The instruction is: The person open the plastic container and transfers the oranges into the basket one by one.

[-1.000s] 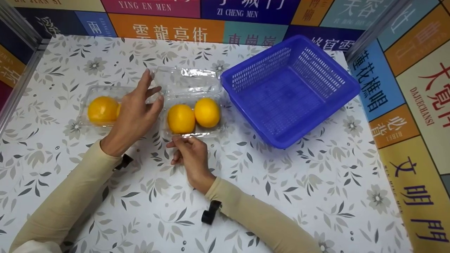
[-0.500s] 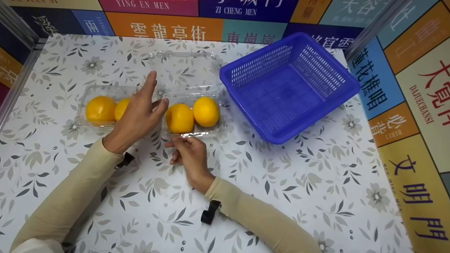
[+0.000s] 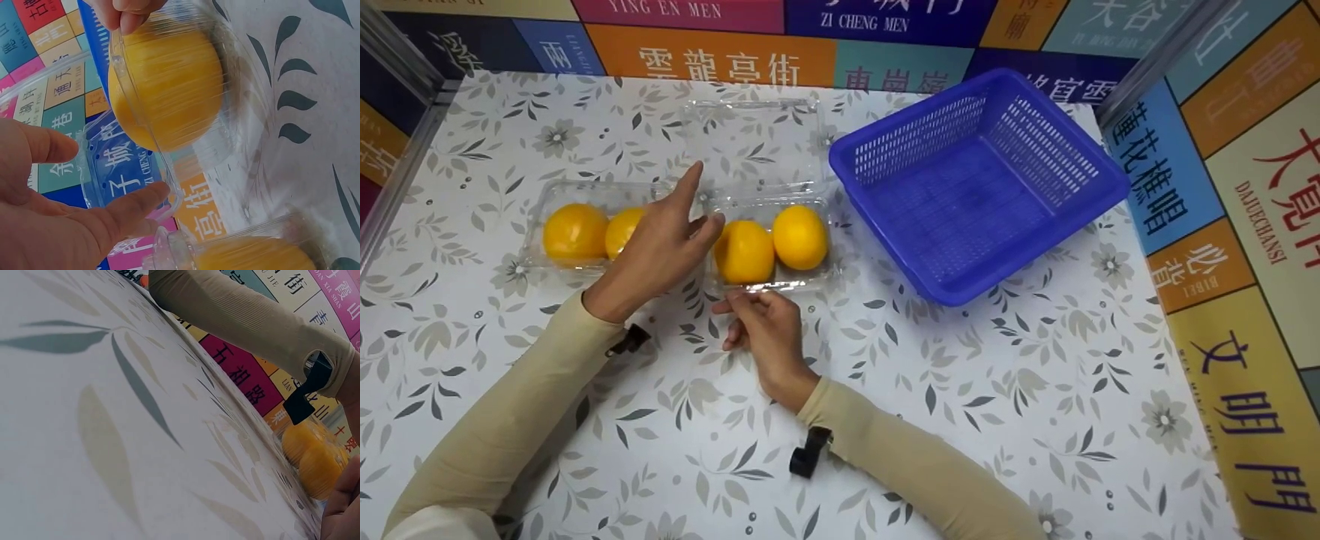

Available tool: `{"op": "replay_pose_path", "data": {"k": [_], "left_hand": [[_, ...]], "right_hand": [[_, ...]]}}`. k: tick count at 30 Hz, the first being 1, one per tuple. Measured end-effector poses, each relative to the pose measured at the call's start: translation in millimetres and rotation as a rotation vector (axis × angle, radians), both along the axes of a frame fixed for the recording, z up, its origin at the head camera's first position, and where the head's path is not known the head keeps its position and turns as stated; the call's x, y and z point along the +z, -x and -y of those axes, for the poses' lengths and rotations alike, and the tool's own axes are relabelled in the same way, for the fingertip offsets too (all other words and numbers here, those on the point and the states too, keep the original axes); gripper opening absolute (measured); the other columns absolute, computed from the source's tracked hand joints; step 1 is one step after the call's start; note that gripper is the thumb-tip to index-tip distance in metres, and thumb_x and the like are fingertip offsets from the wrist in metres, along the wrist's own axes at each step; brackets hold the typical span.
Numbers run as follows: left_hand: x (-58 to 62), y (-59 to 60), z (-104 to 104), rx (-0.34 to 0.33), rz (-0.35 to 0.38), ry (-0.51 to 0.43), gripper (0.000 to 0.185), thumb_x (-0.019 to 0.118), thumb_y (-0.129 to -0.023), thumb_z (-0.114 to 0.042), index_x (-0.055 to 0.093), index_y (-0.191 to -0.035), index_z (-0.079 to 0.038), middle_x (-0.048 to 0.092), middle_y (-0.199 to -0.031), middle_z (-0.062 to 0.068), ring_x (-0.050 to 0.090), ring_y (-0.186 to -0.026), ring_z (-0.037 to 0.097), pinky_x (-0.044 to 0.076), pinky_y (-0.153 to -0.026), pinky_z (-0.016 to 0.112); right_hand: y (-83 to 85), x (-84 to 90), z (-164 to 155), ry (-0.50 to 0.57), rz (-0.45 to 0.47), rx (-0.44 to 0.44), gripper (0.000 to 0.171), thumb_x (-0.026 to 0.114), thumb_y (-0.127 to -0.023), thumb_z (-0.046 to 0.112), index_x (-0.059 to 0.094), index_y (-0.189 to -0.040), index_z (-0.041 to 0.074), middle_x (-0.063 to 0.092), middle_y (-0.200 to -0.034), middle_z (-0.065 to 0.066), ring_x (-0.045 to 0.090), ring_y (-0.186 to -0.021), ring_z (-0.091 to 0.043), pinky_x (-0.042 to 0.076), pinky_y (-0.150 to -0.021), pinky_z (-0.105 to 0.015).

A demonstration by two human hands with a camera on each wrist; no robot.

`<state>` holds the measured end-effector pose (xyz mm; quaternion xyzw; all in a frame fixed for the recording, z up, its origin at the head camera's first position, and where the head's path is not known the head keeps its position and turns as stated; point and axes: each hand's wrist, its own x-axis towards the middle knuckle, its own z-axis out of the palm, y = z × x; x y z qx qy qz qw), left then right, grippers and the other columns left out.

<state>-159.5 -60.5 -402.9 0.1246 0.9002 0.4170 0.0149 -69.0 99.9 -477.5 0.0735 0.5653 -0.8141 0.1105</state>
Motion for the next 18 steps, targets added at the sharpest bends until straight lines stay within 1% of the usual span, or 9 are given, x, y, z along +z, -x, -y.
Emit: {"op": "replay_pose_path", "data": {"k": [7, 8, 9, 10, 12, 14, 15, 17, 18], "left_hand": [[1.1, 2.9, 0.0, 0.014, 0.031, 0.015, 0.076, 0.059, -0.113, -0.022, 0.02, -0.172, 0.005, 0.034, -0.176, 0.023, 0.039, -0.16, 0.03, 0.029, -0.133, 0.039], [1.1, 3.4, 0.2, 0.015, 0.034, 0.014, 0.076, 0.059, -0.113, -0.023, 0.02, -0.172, 0.005, 0.036, -0.175, 0.023, 0.049, -0.154, 0.031, 0.031, -0.132, 0.039], [1.4, 3.8, 0.5, 0.012, 0.042, 0.007, 0.077, 0.059, -0.113, -0.023, 0.02, -0.173, 0.005, 0.045, -0.168, 0.026, 0.058, -0.144, 0.034, 0.04, -0.128, 0.039], [1.5, 4.5, 1.0, 0.01, 0.05, 0.002, 0.077, 0.059, -0.113, -0.023, 0.02, -0.173, 0.005, 0.054, -0.16, 0.028, 0.064, -0.133, 0.035, 0.047, -0.122, 0.039], [0.9, 5.8, 1.8, 0.007, 0.058, -0.011, 0.076, 0.059, -0.112, -0.023, 0.021, -0.172, 0.006, 0.058, -0.155, 0.029, 0.069, -0.116, 0.036, 0.055, -0.113, 0.041], [-0.6, 6.9, 3.1, -0.001, 0.07, -0.037, 0.076, 0.058, -0.112, -0.022, 0.021, -0.172, 0.006, 0.057, -0.156, 0.029, 0.071, -0.106, 0.037, 0.059, -0.106, 0.043], [-1.1, 6.9, 3.7, -0.003, 0.076, -0.048, 0.076, 0.058, -0.112, -0.022, 0.021, -0.172, 0.006, 0.056, -0.158, 0.029, 0.072, -0.114, 0.037, 0.06, -0.104, 0.044], [-2.5, 6.8, 4.6, -0.001, 0.075, -0.06, 0.075, 0.058, -0.112, -0.021, 0.023, -0.171, 0.007, 0.04, -0.172, 0.025, 0.07, -0.128, 0.037, 0.057, -0.112, 0.045], [-2.9, 6.6, 5.1, -0.002, 0.073, -0.065, 0.074, 0.057, -0.111, -0.021, 0.023, -0.171, 0.007, 0.038, -0.173, 0.025, 0.069, -0.132, 0.039, 0.056, -0.113, 0.046]], "right_hand": [[0.6, -0.7, 0.0, -0.001, 0.001, -0.001, 0.025, 0.065, -0.111, 0.01, 0.07, -0.114, -0.014, 0.078, -0.093, -0.012, 0.057, -0.058, -0.012, 0.056, -0.053, -0.025], [0.5, -0.5, 0.0, -0.002, 0.0, -0.002, 0.025, 0.065, -0.111, 0.01, 0.07, -0.115, -0.014, 0.078, -0.093, -0.012, 0.057, -0.058, -0.012, 0.056, -0.053, -0.025], [0.3, -0.3, -0.1, -0.005, -0.003, -0.001, 0.025, 0.065, -0.111, 0.01, 0.07, -0.114, -0.014, 0.078, -0.093, -0.012, 0.057, -0.058, -0.012, 0.056, -0.053, -0.025], [0.3, -0.2, -0.2, -0.005, -0.005, -0.002, 0.024, 0.064, -0.111, 0.01, 0.07, -0.114, -0.014, 0.078, -0.094, -0.012, 0.057, -0.058, -0.013, 0.056, -0.053, -0.025], [-0.1, 0.2, -0.3, -0.002, -0.006, -0.004, 0.023, 0.064, -0.111, 0.009, 0.07, -0.114, -0.013, 0.078, -0.094, -0.012, 0.057, -0.058, -0.013, 0.056, -0.053, -0.025], [-0.3, 0.5, -0.4, 0.005, -0.007, -0.004, 0.022, 0.062, -0.112, 0.008, 0.07, -0.114, -0.012, 0.078, -0.094, -0.012, 0.057, -0.059, -0.013, 0.056, -0.054, -0.025], [-0.4, 0.7, -0.5, 0.008, -0.006, -0.003, 0.021, 0.062, -0.112, 0.008, 0.069, -0.114, -0.012, 0.078, -0.095, -0.012, 0.056, -0.059, -0.014, 0.056, -0.054, -0.025], [-0.8, 1.0, -0.7, 0.016, 0.0, 0.001, 0.021, 0.061, -0.112, 0.007, 0.069, -0.114, -0.012, 0.077, -0.095, -0.011, 0.056, -0.06, -0.014, 0.057, -0.055, -0.025], [-1.0, 1.4, -0.8, 0.018, 0.004, 0.004, 0.021, 0.061, -0.112, 0.007, 0.068, -0.115, -0.012, 0.077, -0.095, -0.011, 0.056, -0.06, -0.014, 0.057, -0.055, -0.025]]}}
